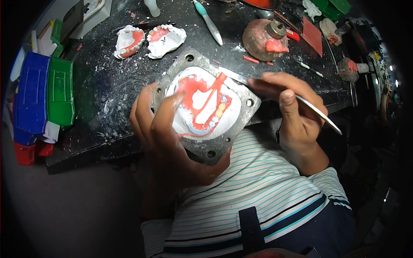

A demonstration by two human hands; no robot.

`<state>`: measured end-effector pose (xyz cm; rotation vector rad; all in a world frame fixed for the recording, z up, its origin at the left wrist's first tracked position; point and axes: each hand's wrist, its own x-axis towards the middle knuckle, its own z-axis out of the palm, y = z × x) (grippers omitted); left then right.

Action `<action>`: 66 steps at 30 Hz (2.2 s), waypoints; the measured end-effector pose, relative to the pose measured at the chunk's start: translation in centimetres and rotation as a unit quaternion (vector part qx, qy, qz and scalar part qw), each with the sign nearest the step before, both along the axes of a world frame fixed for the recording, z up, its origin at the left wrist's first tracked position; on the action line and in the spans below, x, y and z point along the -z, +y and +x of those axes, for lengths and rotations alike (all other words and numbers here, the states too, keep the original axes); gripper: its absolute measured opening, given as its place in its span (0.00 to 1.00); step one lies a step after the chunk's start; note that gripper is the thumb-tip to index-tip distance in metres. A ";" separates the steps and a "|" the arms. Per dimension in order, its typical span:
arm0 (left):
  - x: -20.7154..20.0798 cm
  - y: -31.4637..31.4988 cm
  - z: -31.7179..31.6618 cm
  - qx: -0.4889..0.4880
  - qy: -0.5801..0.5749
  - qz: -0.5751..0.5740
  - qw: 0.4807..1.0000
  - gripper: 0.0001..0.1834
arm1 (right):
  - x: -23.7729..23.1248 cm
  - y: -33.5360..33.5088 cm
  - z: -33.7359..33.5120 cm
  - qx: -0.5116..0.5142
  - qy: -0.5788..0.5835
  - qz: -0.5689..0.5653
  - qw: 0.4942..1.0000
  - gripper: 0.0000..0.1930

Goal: The person uses a metal spatula to apply and smooth pink acrylic material onto a dental mold held in a metal frame. The person repeatedly adds material and shapes the gum area around the teeth.

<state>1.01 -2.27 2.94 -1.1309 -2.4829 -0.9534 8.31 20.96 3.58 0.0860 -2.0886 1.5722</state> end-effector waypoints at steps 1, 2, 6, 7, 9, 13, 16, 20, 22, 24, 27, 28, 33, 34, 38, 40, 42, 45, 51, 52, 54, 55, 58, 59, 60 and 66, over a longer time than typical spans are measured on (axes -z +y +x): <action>0.7 -0.2 -0.3 0.023 0.005 0.044 0.999 0.54 | -0.1 -0.7 0.1 -0.005 -0.039 -0.033 0.999 0.12; 1.6 -0.5 -0.6 0.048 0.009 0.088 0.995 0.51 | -0.3 -0.5 0.6 -0.011 -0.062 0.013 0.998 0.12; 3.3 -1.6 -3.9 0.136 0.315 0.171 0.924 0.43 | -0.7 -1.3 1.1 -0.071 0.044 -0.036 0.996 0.17; 3.9 -0.5 -3.2 0.137 0.314 0.176 0.923 0.43 | -0.5 -1.1 1.3 -0.088 0.063 -0.024 0.994 0.19; 3.9 2.2 -1.0 -0.072 0.281 0.320 0.902 0.30 | -0.7 -1.1 2.1 -0.081 0.101 -0.003 0.992 0.21; 1.4 -0.6 -0.9 0.068 0.244 0.175 0.951 0.41 | -1.3 -1.1 2.0 -0.111 0.138 0.005 0.984 0.22; 3.1 1.5 1.1 -0.151 0.250 0.299 0.908 0.38 | -1.8 -1.2 2.2 -0.119 0.149 0.021 0.981 0.22; 1.7 2.5 -1.1 0.046 0.271 0.336 0.901 0.40 | -2.3 -0.7 2.1 -0.129 0.114 0.111 0.979 0.17; 1.5 0.2 0.7 0.030 0.173 0.255 0.951 0.42 | -2.0 -0.4 2.0 -0.110 0.111 0.143 0.977 0.15; 1.4 -0.7 1.4 0.036 0.040 0.207 0.977 0.48 | -1.6 -0.8 1.8 -0.093 0.108 0.171 0.975 0.12; 1.8 0.2 1.2 0.024 0.046 0.223 0.973 0.49 | -1.2 -0.9 1.6 -0.096 0.089 0.187 0.974 0.12; 2.2 0.1 0.8 0.028 0.050 0.229 0.972 0.49 | -1.0 -0.7 1.4 -0.096 0.096 0.204 0.970 0.12; 2.7 0.3 0.6 0.023 0.040 0.225 0.973 0.50 | -1.0 -0.8 1.2 -0.091 0.077 0.184 0.976 0.12; 2.8 0.3 0.6 0.027 0.043 0.230 0.972 0.50 | -1.0 -0.8 1.3 -0.090 0.076 0.190 0.975 0.12; 3.9 0.4 0.2 0.027 0.075 0.260 0.962 0.47 | -1.2 -1.0 1.3 -0.092 0.071 0.187 0.975 0.13; 3.9 0.5 0.0 0.016 0.098 0.280 0.955 0.46 | -1.1 -1.0 1.3 -0.092 0.071 0.181 0.977 0.13; 3.6 0.7 0.1 0.004 0.112 0.263 0.958 0.43 | -1.0 -1.0 1.3 -0.097 0.066 0.155 0.981 0.13; 3.7 1.3 0.1 -0.045 0.216 0.245 0.944 0.40 | 0.0 -0.9 1.5 -0.093 0.066 0.071 0.991 0.14; 3.3 -1.1 0.5 -0.026 0.284 0.164 0.944 0.34 | 0.5 -1.6 1.9 -0.092 -0.016 -0.211 0.973 0.18; 3.1 -0.9 0.5 -0.033 0.306 0.164 0.937 0.34 | 0.5 -1.7 2.0 -0.086 -0.042 -0.183 0.978 0.18; 2.7 -1.0 0.2 -0.040 0.332 0.162 0.929 0.35 | 0.3 -2.2 2.0 -0.086 -0.057 -0.128 0.986 0.18; 2.6 -1.3 -0.2 -0.012 0.369 0.153 0.917 0.36 | 0.1 -2.7 2.2 -0.074 -0.076 -0.143 0.984 0.19; 2.2 -3.1 -2.5 0.079 0.453 0.121 0.880 0.39 | 0.0 -2.0 2.8 -0.141 -0.146 -0.102 0.974 0.24; 2.2 -3.0 -1.8 0.084 0.457 0.120 0.877 0.39 | 0.1 -2.8 2.8 -0.128 -0.105 -0.125 0.978 0.22; 1.9 -2.6 -0.2 0.013 0.402 0.120 0.908 0.26 | -0.1 -2.6 3.0 -0.130 -0.116 -0.121 0.977 0.21; -0.5 -1.7 1.5 0.080 0.330 0.102 0.935 0.50 | -0.4 -1.4 3.5 -0.170 -0.123 -0.228 0.951 0.17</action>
